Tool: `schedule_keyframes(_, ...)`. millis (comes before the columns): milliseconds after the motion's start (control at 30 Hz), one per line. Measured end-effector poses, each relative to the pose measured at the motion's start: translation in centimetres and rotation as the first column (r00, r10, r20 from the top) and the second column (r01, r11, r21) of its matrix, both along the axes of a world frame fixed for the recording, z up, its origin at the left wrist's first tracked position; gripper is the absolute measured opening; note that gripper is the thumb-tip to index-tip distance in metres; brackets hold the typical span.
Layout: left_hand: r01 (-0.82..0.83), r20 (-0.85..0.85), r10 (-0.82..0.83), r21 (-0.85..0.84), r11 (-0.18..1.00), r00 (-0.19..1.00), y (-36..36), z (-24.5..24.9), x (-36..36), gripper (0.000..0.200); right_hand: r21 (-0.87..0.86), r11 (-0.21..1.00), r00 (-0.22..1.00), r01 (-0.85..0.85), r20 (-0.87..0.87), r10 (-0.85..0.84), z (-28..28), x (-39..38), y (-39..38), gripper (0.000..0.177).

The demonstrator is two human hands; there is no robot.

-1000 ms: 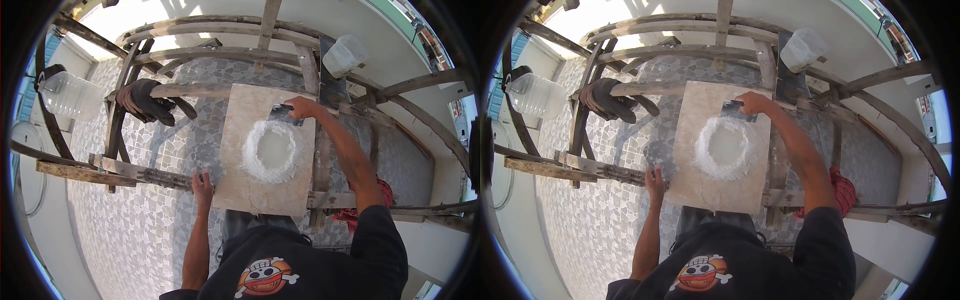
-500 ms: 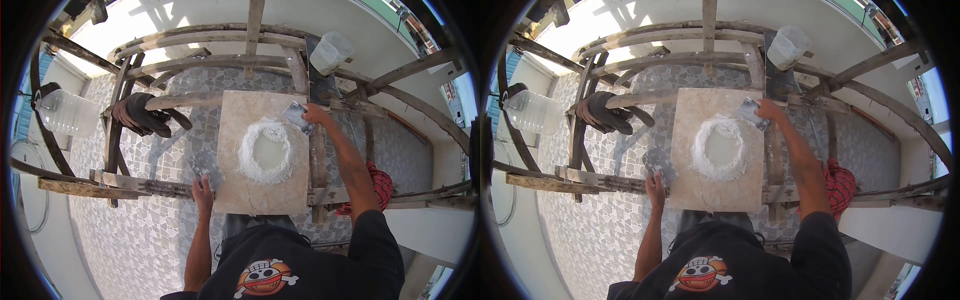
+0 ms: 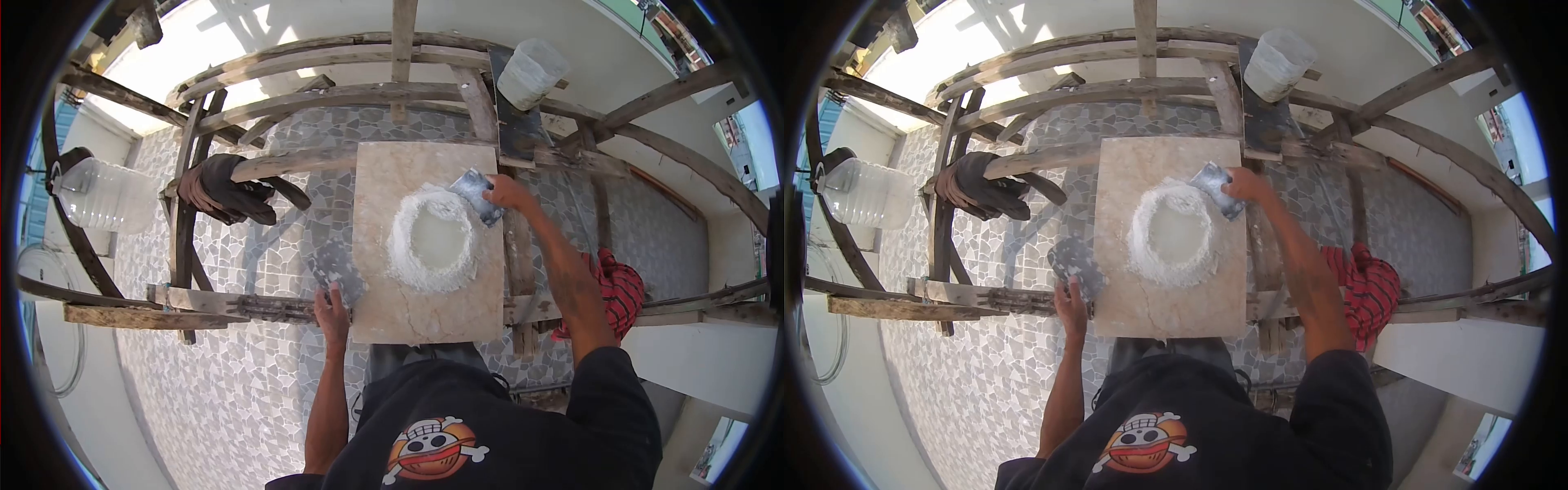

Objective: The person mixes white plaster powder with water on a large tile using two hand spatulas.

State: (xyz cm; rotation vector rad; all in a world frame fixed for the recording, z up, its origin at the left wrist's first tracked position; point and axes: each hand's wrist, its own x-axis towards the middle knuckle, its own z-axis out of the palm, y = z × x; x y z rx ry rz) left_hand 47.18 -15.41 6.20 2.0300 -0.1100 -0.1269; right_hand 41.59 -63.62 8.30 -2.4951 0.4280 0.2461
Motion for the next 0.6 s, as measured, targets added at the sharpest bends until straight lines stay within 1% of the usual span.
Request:
schedule_keyframes(100,0.011,-0.032,-0.011,-0.013,1.0,0.999,0.2,-0.2,0.1,0.036,-0.024,0.998,0.995,0.052,-0.086,-0.054,2.9,-1.2,2.0,0.061)
schedule_keyframes(167,0.013,-0.044,-0.015,-0.029,1.0,0.999,0.3,-0.5,0.1,0.037,-0.05,0.994,0.99,0.102,-0.093,-0.106,3.5,-2.1,3.3,0.06)
schedule_keyframes(333,0.038,0.007,-0.038,-0.03,0.999,0.999,0.8,-2.1,0.4,0.04,-0.078,0.978,0.977,0.194,-0.075,-0.2,4.8,-4.1,6.2,0.058)
schedule_keyframes(367,0.039,0.021,-0.039,-0.035,0.999,0.999,0.7,-1.8,0.5,0.04,-0.085,0.972,0.972,0.219,-0.067,-0.225,5.6,-4.4,7.0,0.057)
schedule_keyframes(400,0.047,-0.003,-0.047,-0.021,0.999,0.999,0.7,-1.5,0.5,0.041,-0.09,0.966,0.967,0.243,-0.06,-0.249,6.0,-4.8,7.6,0.057)
schedule_keyframes(467,0.065,-0.053,-0.065,0.007,0.998,0.997,0.8,-0.7,0.3,0.042,-0.119,0.924,0.931,0.364,0.018,-0.364,3.9,-6.5,7.2,0.056)
schedule_keyframes(500,0.064,-0.027,-0.064,0.011,0.998,0.998,0.9,-1.2,0.3,0.04,-0.131,0.897,0.906,0.423,0.056,-0.419,3.2,-7.5,7.0,0.056)
schedule_keyframes(600,0.06,0.04,-0.06,-0.002,0.998,0.997,1.1,-3.0,0.5,0.034,-0.027,0.85,0.849,0.526,-0.051,-0.526,2.2,-10.7,6.3,0.054)
